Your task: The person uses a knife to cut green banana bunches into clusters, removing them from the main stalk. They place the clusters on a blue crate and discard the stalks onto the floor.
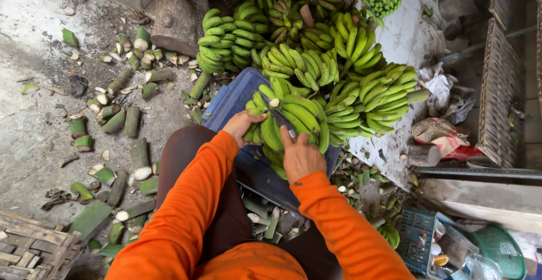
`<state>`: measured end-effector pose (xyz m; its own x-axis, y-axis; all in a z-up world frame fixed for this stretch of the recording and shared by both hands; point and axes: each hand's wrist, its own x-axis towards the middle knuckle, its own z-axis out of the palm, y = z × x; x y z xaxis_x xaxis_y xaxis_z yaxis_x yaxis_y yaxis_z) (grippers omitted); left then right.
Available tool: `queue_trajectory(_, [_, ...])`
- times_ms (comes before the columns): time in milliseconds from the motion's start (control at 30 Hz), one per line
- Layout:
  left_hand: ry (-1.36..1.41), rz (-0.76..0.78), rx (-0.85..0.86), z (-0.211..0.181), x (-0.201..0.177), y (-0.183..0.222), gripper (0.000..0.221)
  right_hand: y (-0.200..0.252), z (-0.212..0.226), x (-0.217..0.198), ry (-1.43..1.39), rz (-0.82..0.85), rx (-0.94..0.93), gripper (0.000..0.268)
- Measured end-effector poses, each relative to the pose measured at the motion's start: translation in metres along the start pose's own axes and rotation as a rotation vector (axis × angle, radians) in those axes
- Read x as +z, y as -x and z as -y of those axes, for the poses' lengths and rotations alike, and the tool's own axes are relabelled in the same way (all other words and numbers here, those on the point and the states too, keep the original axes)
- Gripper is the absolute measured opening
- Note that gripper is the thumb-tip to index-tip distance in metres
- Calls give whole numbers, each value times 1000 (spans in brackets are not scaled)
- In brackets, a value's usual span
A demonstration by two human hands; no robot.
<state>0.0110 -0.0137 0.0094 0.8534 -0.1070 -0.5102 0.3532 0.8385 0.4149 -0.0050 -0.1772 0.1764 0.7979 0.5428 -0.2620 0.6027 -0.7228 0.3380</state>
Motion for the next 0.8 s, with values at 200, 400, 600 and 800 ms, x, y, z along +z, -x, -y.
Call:
queue_trajectory(200, [31, 137, -9, 4, -1, -2, 32, 12, -6, -3, 21, 36, 10, 66])
queue_trajectory(400, [-39, 59, -99, 9, -2, -13, 65, 26, -12, -9, 26, 96, 53, 70])
queue_trajectory(600, [6, 114, -120, 14, -1, -18, 76, 36, -23, -7, 3, 77, 16, 76])
queue_trajectory(800, [-23, 123, -135, 14, -1, -15, 77, 42, -34, 0, -9, -21, -49, 78])
